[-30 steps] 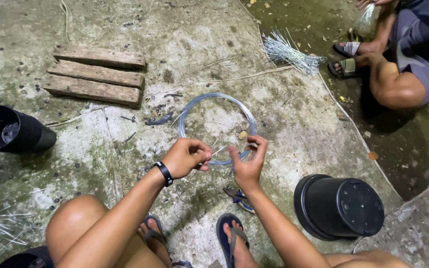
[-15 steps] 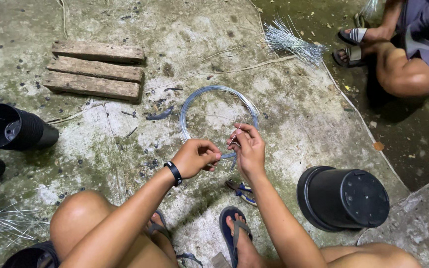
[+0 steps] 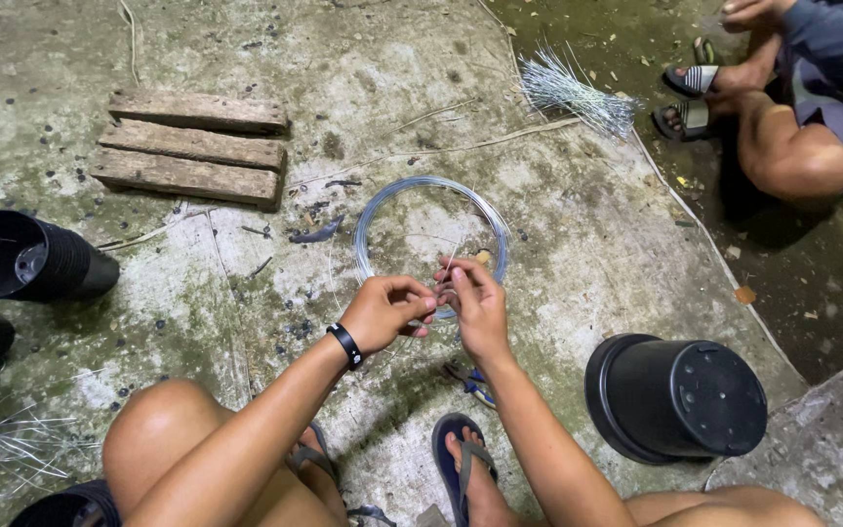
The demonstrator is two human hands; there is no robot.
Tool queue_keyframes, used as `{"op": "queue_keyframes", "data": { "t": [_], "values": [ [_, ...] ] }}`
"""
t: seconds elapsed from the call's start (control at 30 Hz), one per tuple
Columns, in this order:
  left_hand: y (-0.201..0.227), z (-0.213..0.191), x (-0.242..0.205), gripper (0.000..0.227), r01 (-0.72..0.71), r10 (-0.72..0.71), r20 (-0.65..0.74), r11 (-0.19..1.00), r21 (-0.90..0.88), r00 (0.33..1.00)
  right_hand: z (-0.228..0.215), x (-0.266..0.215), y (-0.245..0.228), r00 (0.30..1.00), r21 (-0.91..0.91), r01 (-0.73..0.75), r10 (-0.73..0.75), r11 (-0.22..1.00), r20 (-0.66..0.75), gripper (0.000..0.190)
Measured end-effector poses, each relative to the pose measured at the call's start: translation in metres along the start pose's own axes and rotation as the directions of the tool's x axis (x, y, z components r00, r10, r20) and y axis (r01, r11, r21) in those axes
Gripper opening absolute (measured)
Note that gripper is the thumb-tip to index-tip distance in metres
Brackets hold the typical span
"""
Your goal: The person sits on the floor and assembles wire frames by threading straight wire pieces through a circular wire ring. They use pliers to cut and bend the wire ends to secure them. Another person works nearby with similar materials.
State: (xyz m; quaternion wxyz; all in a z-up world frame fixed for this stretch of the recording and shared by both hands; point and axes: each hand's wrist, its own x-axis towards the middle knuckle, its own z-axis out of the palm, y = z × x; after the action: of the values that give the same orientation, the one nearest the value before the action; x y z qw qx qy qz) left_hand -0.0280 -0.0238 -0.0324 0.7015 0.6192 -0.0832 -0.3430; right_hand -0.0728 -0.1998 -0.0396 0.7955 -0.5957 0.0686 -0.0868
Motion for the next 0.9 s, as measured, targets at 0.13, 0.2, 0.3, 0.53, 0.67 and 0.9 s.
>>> {"op": "queue_keyframes", "data": {
  "t": [0.13, 0.2, 0.3, 0.53, 0.67, 0.9],
  "values": [
    [-0.001, -0.002, 0.005, 0.014, -0.045, 0.042, -0.084, 0.998, -0.04, 0.996, -0.002, -0.016, 0.007, 0.989, -0.242, 0.147, -0.14, 0.959, 0.044, 0.019],
    [-0.003, -0.005, 0.01, 0.015, -0.072, 0.07, -0.132, 0.997, -0.016, 0.989, -0.001, -0.029, 0.015, 0.982, -0.291, 0.186, -0.182, 0.939, 0.038, 0.014],
    [-0.008, -0.007, 0.015, 0.015, -0.194, 0.221, -0.188, 0.97, 0.148, 0.957, 0.001, -0.043, 0.026, 0.998, -0.336, 0.06, -0.054, 0.94, 0.027, 0.011],
    [-0.015, -0.007, 0.023, 0.015, -0.211, 0.203, -0.188, 0.977, -0.02, 0.961, 0.009, -0.045, 0.037, 0.999, -0.238, -0.003, 0.014, 0.971, 0.045, 0.009],
    [-0.014, -0.007, 0.026, 0.015, -0.203, 0.182, -0.195, 0.975, -0.095, 0.964, 0.01, -0.046, 0.035, 0.998, -0.218, -0.021, 0.034, 0.976, 0.057, 0.009],
    [0.006, -0.017, 0.029, 0.018, -0.165, 0.104, -0.237, 0.952, -0.256, 0.966, 0.019, -0.059, 0.014, 0.957, -0.546, 0.261, -0.139, 0.796, 0.256, 0.01]
  ]
}}
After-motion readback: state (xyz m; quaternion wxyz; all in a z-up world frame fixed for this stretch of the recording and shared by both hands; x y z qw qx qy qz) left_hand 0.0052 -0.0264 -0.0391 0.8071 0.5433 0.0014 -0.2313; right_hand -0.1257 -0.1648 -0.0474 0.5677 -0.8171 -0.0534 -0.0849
